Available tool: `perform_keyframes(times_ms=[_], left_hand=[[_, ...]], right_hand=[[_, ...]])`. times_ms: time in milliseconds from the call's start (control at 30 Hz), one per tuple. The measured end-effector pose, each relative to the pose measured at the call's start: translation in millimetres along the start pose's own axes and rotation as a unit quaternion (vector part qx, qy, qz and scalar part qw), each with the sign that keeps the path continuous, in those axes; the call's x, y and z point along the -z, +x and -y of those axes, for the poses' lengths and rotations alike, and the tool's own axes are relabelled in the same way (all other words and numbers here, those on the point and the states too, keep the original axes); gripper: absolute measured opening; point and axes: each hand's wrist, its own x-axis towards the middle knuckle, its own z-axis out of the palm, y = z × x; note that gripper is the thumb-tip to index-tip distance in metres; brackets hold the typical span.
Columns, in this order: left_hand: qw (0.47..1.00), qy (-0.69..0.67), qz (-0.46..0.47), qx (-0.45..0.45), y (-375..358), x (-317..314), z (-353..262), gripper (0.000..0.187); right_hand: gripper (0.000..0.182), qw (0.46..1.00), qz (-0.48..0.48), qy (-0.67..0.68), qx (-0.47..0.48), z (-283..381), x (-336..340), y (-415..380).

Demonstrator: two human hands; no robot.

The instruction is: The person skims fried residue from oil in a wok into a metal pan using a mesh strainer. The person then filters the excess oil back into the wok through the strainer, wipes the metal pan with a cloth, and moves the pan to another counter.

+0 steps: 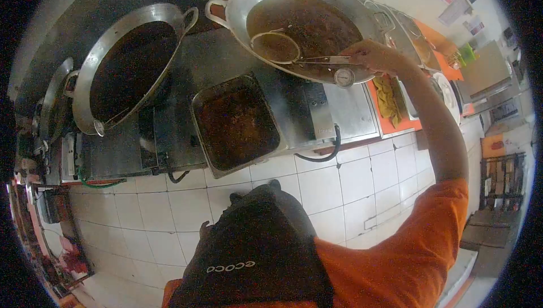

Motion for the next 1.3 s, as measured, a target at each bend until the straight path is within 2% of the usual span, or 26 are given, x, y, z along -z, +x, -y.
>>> perform_keyframes(times_ms=[33,133,233,333,433,600,667,767,900,967,1067,1133,1233,1300], left_hand=[[0.999,0.030,0.001,-0.012,1.3,3.3,-10.9,0.010],[0.998,0.027,0.026,0.045,5.7,7.6,-23.5,0.012],[0.987,-0.039,-0.058,0.146,8.1,0.1,-27.2,0.012],[0.996,-0.027,0.004,0.083,12.6,3.0,-8.2,0.011],[0.998,-0.020,0.008,0.067,15.5,3.9,-15.9,0.012],[0.998,0.053,-0.007,-0.045,17.8,10.1,-38.2,0.012],[0.997,0.050,-0.010,-0.053,21.7,9.8,-32.7,0.012],[0.999,0.035,0.019,-0.017,25.5,11.0,-14.5,0.010],[0.999,-0.012,0.046,0.011,25.5,19.0,-25.1,0.010],[0.996,-0.037,0.048,0.061,26.4,18.5,-19.6,0.013],[0.980,-0.061,0.046,0.186,27.0,21.9,-49.6,0.018],[0.961,-0.093,0.029,0.260,25.3,34.6,-120.9,0.024],[0.997,-0.034,0.061,-0.023,28.0,16.6,5.6,0.032],[0.982,-0.153,0.046,0.100,23.5,21.4,-30.6,0.035]], right_hand=[[0.032,0.999,0.009,0.041,0.013,-5.4,-1.0,2.0],[0.033,0.962,0.031,0.270,-0.009,-20.7,-3.7,5.9],[0.033,0.944,0.017,0.328,-0.027,-26.4,-9.1,7.0],[0.033,0.904,0.030,0.425,-0.042,-36.5,-13.6,8.7],[0.034,0.888,0.023,0.458,-0.040,-37.3,-18.9,5.3],[0.035,0.871,-0.006,0.489,-0.039,-30.7,-23.4,-5.2],[0.035,0.862,-0.012,0.505,-0.030,-34.7,-23.8,-5.0],[0.036,0.847,-0.015,0.531,-0.022,-43.4,-24.8,-2.7],[0.037,0.842,-0.038,0.538,-0.034,-39.1,-25.6,-9.4],[0.037,0.836,-0.033,0.548,-0.029,-38.4,-26.6,-11.8],[0.037,0.830,-0.026,0.556,-0.023,-34.8,-29.2,-16.9],[0.037,0.832,-0.020,0.555,-0.015,-38.3,-31.3,-18.6],[0.035,0.845,-0.040,0.533,-0.010,-28.5,-36.5,-28.2],[0.034,0.867,-0.061,0.494,-0.006,-27.6,-41.7,-34.5]])
